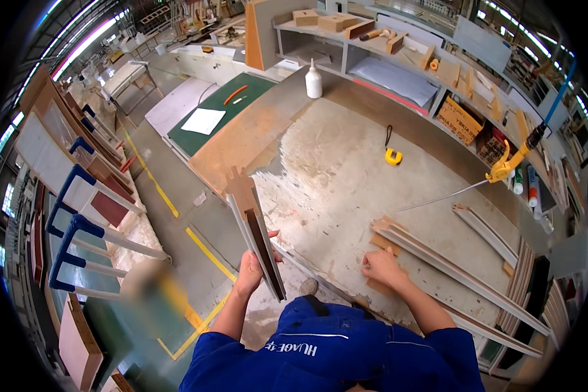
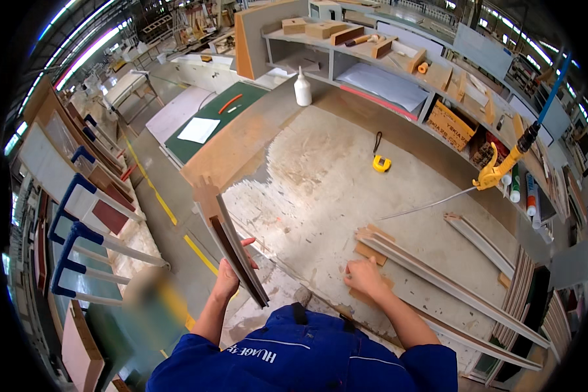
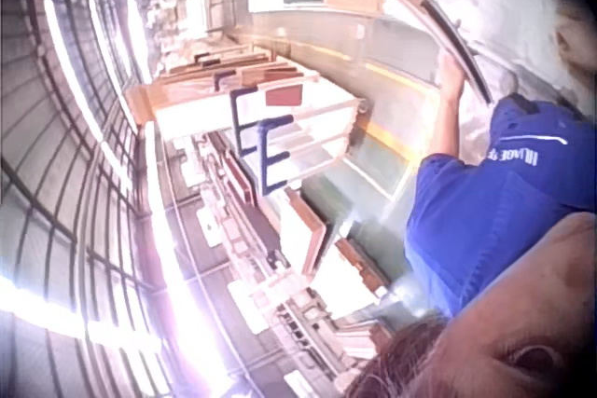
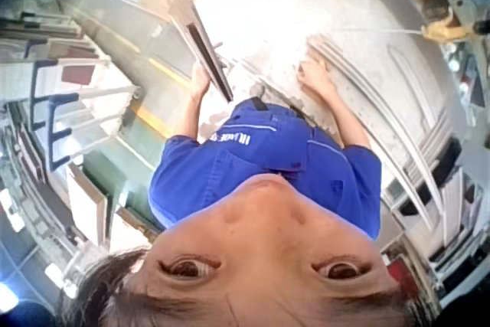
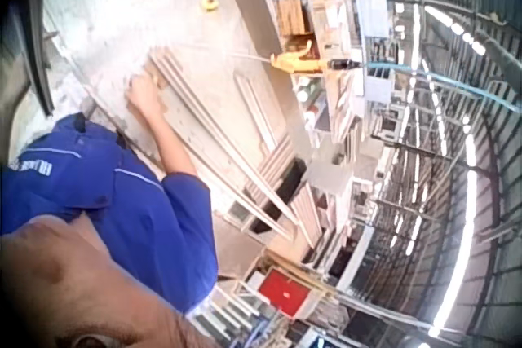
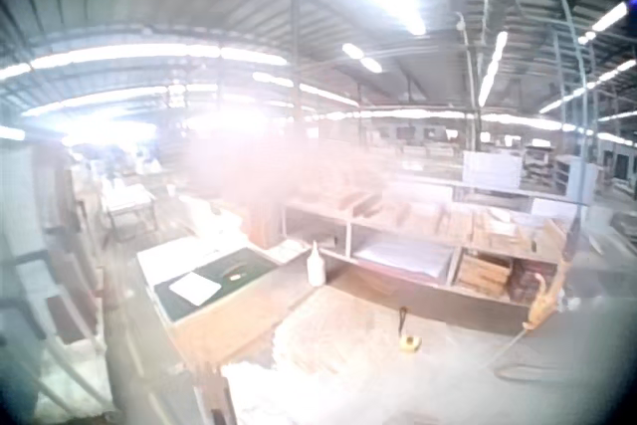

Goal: The person joins long wood/bamboo frame sections by aligning the mitred corners and then uses a mallet and chisel to adjust the fit.

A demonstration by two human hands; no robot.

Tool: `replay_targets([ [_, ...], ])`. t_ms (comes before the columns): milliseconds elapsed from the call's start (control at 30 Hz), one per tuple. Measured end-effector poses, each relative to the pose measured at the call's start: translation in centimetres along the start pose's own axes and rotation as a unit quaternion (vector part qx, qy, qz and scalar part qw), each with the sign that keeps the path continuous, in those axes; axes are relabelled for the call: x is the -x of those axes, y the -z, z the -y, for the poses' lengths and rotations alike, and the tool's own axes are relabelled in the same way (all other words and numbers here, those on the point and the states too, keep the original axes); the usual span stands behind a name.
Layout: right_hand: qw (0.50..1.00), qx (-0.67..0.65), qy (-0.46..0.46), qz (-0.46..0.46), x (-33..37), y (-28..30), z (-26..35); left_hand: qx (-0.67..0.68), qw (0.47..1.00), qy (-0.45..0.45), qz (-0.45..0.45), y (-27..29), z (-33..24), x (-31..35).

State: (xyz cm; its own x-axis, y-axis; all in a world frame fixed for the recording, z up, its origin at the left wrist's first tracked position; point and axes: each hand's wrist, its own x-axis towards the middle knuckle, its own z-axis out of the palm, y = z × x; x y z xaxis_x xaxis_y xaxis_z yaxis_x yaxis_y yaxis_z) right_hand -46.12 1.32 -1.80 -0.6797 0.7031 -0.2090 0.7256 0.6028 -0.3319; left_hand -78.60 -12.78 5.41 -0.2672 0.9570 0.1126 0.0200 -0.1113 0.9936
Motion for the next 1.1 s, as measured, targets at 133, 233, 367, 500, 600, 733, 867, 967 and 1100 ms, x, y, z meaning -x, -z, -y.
replay_targets([
  [133,1.0,0.001,-0.01,0.011,0.2,-0.3,-0.3,-0.007,0.999,-0.046,0.015,-0.2,-3.2,-2.6],
  [233,0.997,0.038,0.006,-0.06,0.5,-0.3,0.2,0.071,0.997,-0.016,-0.007,-3.1,-6.9,-4.5],
  [367,0.966,-0.013,-0.041,-0.256,5.0,1.0,-1.7,0.2,0.968,-0.038,0.146,-7.4,-12.0,-7.6],
  [500,0.934,-0.071,-0.119,-0.328,11.3,1.6,-3.6,0.199,0.957,-0.036,0.207,-12.5,-14.6,-7.9],
  [600,0.942,-0.089,-0.078,-0.316,13.4,1.2,-4.3,0.14,0.965,-0.132,0.18,-18.1,-14.5,-7.4],
  [733,0.96,-0.06,-0.053,-0.269,13.0,0.0,-4.3,0.0,0.96,-0.249,0.126,-22.6,-10.0,-6.7],
  [867,0.967,-0.022,-0.027,-0.254,12.4,-0.4,-3.6,0.021,0.97,-0.226,0.092,-23.9,-7.0,-5.9],
  [967,0.968,-0.055,-0.036,-0.244,12.2,-0.6,-3.3,0.044,0.976,-0.202,0.072,-23.7,-5.6,-5.9],
  [1100,0.958,-0.129,-0.064,-0.247,11.5,0.4,-2.5,0.054,0.974,-0.203,0.082,-24.6,-5.5,-5.5],
])
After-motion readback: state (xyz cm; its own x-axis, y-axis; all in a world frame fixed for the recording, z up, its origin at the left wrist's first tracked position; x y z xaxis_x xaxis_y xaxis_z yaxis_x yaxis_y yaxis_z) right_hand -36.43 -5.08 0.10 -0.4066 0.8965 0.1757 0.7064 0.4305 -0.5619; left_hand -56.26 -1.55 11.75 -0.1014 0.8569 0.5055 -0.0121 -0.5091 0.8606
